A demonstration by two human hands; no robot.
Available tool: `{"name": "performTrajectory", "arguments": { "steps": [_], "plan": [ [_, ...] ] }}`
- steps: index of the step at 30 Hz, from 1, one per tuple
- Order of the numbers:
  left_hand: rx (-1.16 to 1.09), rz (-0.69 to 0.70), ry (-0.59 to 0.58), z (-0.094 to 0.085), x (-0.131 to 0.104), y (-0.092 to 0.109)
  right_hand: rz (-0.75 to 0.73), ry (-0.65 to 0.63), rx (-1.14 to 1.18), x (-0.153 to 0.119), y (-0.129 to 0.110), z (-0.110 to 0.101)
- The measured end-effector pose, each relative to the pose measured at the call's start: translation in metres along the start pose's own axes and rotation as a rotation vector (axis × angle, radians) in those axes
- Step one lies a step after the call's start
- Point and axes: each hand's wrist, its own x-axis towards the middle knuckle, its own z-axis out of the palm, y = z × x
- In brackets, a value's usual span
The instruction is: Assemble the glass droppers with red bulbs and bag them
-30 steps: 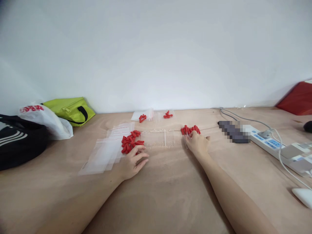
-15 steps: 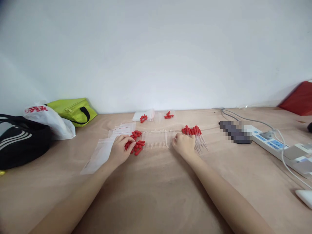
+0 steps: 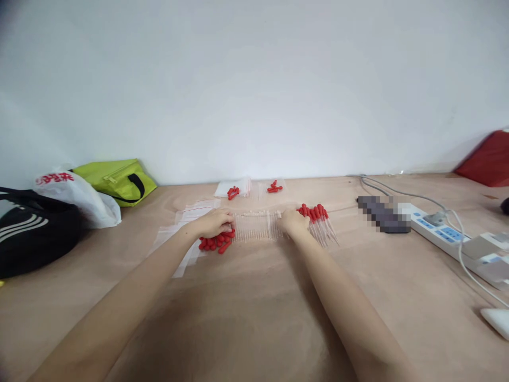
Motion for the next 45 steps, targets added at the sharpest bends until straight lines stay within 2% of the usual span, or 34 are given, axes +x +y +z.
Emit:
{"name": "performTrajectory", "arguments": {
  "steps": [4, 8, 11, 14, 16, 20, 23, 25, 32, 45],
  "plan": [
    [-0.036, 0.01, -0.01, -0.002, 0.002, -0.001, -0.002, 0.003, 0.004, -0.002, 0.0, 0.001],
    [-0.068, -0.013, 0.083, -0.005, -0.001, 0.001, -0.013, 0.021, -0.001, -0.006, 0.001, -0.002],
    [-0.102, -0.054, 0.236, -0.004, -0.011, 0.01, -0.021, 0.035, -0.003, -0.011, 0.004, -0.006],
    [-0.167, -0.082, 0.449, 0.008, -0.029, 0.029, -0.063, 0.113, 0.001, -0.02, 0.009, -0.009],
    [-0.173, -0.052, 0.492, 0.02, -0.042, 0.043, -0.18, 0.217, 0.026, -0.029, 0.013, -0.005],
    [-0.183, 0.004, 0.564, 0.043, -0.058, 0.065, -0.558, 0.409, 0.138, -0.053, 0.018, 0.018],
    [-0.137, -0.016, 0.558, 0.05, -0.06, 0.074, -0.805, 0.49, 0.211, -0.068, 0.02, 0.036],
    [-0.102, -0.045, 0.533, 0.052, -0.059, 0.078, -0.875, 0.512, 0.25, -0.074, 0.021, 0.045],
    [-0.115, -0.08, 0.51, 0.054, -0.061, 0.089, -0.955, 0.428, 0.337, -0.082, 0.018, 0.056],
    [-0.122, -0.045, 0.562, 0.062, -0.061, 0.084, -1.025, 0.351, 0.427, -0.087, 0.016, 0.055]
  ]
}}
